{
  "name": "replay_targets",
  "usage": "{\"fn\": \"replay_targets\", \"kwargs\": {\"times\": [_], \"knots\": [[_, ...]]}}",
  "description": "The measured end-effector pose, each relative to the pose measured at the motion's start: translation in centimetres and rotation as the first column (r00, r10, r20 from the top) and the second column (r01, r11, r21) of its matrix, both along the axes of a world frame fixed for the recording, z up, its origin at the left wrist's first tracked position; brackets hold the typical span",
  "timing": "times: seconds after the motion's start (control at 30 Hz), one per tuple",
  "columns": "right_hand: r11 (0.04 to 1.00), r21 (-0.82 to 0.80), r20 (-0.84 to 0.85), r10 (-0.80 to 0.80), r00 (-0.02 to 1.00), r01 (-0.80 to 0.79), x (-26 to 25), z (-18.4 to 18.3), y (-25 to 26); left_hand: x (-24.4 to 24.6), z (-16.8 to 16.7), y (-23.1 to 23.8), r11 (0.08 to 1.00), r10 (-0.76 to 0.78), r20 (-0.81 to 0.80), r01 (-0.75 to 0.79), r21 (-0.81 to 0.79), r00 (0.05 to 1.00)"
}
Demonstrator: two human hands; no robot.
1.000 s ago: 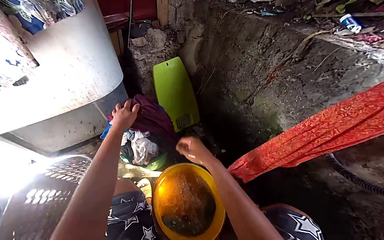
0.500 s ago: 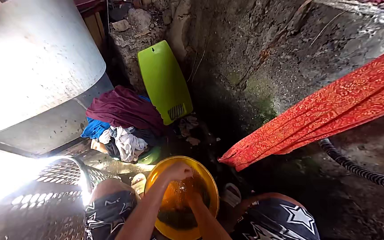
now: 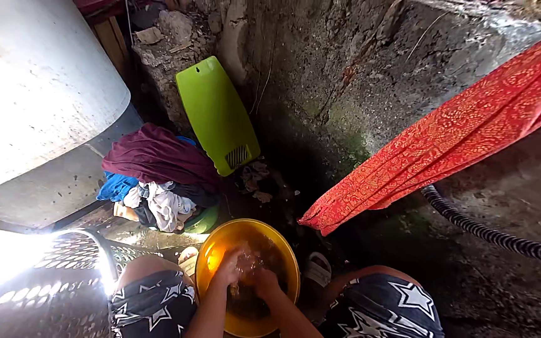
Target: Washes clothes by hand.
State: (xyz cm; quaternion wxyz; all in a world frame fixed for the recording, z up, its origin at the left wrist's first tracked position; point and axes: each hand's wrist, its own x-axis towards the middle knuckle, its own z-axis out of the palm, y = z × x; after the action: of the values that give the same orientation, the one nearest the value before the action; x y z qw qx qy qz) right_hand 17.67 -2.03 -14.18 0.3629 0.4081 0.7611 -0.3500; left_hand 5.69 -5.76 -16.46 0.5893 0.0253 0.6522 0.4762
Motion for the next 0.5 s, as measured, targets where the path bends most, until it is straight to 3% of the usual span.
{"fn": "replay_targets", "kwargs": {"times": [0.07,0.13,0.23,0.33,0.4,0.43,0.5], "knots": [[0.998,-0.042,-0.119,-0.056,0.991,0.051,-0.7,1.3,1.8,-1.2,1.9,1.0,0.984,0.054,0.094,-0.069,0.164,0.994],[0.986,-0.105,-0.309,-0.153,0.939,0.126,-1.2,4.6,3.1,-2.3,3.1,1.0,0.987,0.008,-0.033,-0.003,0.161,0.999],[0.927,-0.302,-0.655,-0.371,0.658,0.222,-1.3,12.5,3.3,-3.1,2.9,-1.2,0.980,-0.175,-0.326,0.195,0.027,0.929],[0.891,-0.383,-0.803,-0.451,0.390,0.243,-0.9,20.1,3.1,-2.2,0.0,-5.4,0.974,-0.169,-0.362,0.212,0.083,0.917],[0.884,-0.324,-0.867,-0.420,0.269,0.336,-0.9,21.2,3.5,-2.1,1.2,-5.6,0.959,-0.224,-0.411,0.274,0.066,0.884],[0.878,-0.250,-0.885,-0.378,0.271,0.408,-1.1,20.4,3.8,-2.2,3.7,-4.9,0.948,-0.287,-0.449,0.319,-0.005,0.846],[0.869,-0.006,-0.837,-0.275,0.473,0.494,-1.1,17.6,4.6,-3.0,6.3,-2.7,0.920,-0.390,-0.497,0.351,-0.175,0.775]]}}
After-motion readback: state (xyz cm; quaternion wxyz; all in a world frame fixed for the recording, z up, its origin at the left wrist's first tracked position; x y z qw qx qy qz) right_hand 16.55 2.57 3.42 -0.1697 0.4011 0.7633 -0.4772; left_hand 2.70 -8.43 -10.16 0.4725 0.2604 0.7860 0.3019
